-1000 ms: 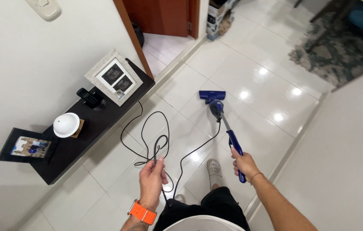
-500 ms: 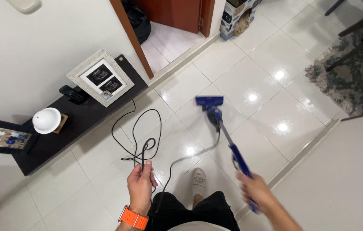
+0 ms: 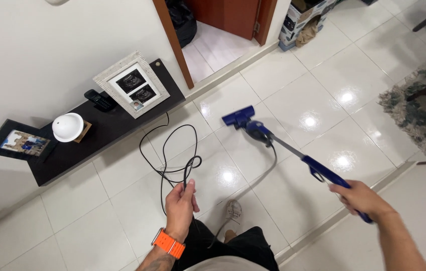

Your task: Vacuuming tiled floors in a home using a corded stick vacuum, moving through a hallway, bedroom, and dining area.

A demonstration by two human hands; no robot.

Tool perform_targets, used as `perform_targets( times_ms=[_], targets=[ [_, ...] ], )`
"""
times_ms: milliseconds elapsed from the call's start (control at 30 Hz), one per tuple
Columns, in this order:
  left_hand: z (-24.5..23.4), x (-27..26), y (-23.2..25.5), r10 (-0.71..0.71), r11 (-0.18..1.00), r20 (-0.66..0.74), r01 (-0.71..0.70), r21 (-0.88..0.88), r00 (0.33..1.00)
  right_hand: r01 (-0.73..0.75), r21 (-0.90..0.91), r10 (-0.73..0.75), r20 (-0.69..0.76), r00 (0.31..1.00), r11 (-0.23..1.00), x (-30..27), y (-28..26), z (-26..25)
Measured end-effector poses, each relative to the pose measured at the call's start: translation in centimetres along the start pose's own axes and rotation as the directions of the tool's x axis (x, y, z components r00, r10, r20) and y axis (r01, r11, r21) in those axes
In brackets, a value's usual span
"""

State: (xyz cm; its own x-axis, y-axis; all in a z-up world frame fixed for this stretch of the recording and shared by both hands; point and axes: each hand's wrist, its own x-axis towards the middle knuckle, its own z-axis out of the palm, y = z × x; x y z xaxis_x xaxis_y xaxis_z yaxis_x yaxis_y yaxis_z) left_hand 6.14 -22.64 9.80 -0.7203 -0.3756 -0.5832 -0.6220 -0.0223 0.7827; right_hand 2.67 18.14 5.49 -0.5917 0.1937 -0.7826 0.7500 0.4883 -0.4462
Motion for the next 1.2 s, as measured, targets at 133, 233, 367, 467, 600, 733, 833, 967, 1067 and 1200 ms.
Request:
perform_targets(
  times_ms=[133,233,367,467,600,733,833,967,1067,1200],
  targets=[
    [-0.1,0.0,-0.6,-0.030,0.999,-0.048,0.029,-0.036,0.998,-0.052,0.189,0.043,0.053,0.998,0.981,2.1,-3.2,3.0],
    [-0.3,0.2,-0.9,-0.040,0.998,-0.075,0.037,-0.044,0.996,-0.070,0.181,0.059,0.064,0.996,0.981,1.6,-5.2,4.9],
    [-0.8,0.6,-0.3,-0.021,0.998,-0.109,0.014,-0.064,0.994,-0.063,0.187,0.053,0.059,0.997,0.980,0.0,-5.4,4.8],
    [-1.1,1.0,0.1,-0.001,0.998,-0.122,-0.006,-0.060,0.992,-0.148,0.180,0.128,0.118,0.985,0.972,1.0,-4.4,1.5],
    [-0.7,1.5,0.8,-0.038,0.997,-0.123,0.030,-0.066,0.992,-0.086,0.099,0.084,0.027,0.996,0.991,-0.1,-8.6,1.2],
    [0.1,1.5,1.5,-0.026,0.995,-0.080,0.018,-0.103,0.996,-0.056,0.280,0.031,0.095,0.995,0.958,3.3,-8.1,4.9],
    [0.4,1.5,1.7,0.000,0.995,-0.076,-0.008,-0.102,0.997,-0.037,0.377,-0.009,0.118,0.993,0.925,5.6,-7.0,9.2],
    [-0.8,2.1,0.9,0.084,0.989,-0.113,-0.097,-0.112,0.990,-0.014,0.356,-0.010,0.068,0.998,0.934,4.4,-7.5,15.1],
    [-2.4,2.1,0.7,0.076,0.986,-0.155,-0.097,-0.134,0.985,-0.070,0.421,0.006,0.152,0.988,0.905,-1.7,-9.1,16.4],
    [-4.3,2.5,0.1,0.086,0.982,-0.156,-0.110,-0.154,0.984,-0.119,0.344,0.081,0.121,0.989,0.932,-6.5,-6.6,15.6]
  ],
)
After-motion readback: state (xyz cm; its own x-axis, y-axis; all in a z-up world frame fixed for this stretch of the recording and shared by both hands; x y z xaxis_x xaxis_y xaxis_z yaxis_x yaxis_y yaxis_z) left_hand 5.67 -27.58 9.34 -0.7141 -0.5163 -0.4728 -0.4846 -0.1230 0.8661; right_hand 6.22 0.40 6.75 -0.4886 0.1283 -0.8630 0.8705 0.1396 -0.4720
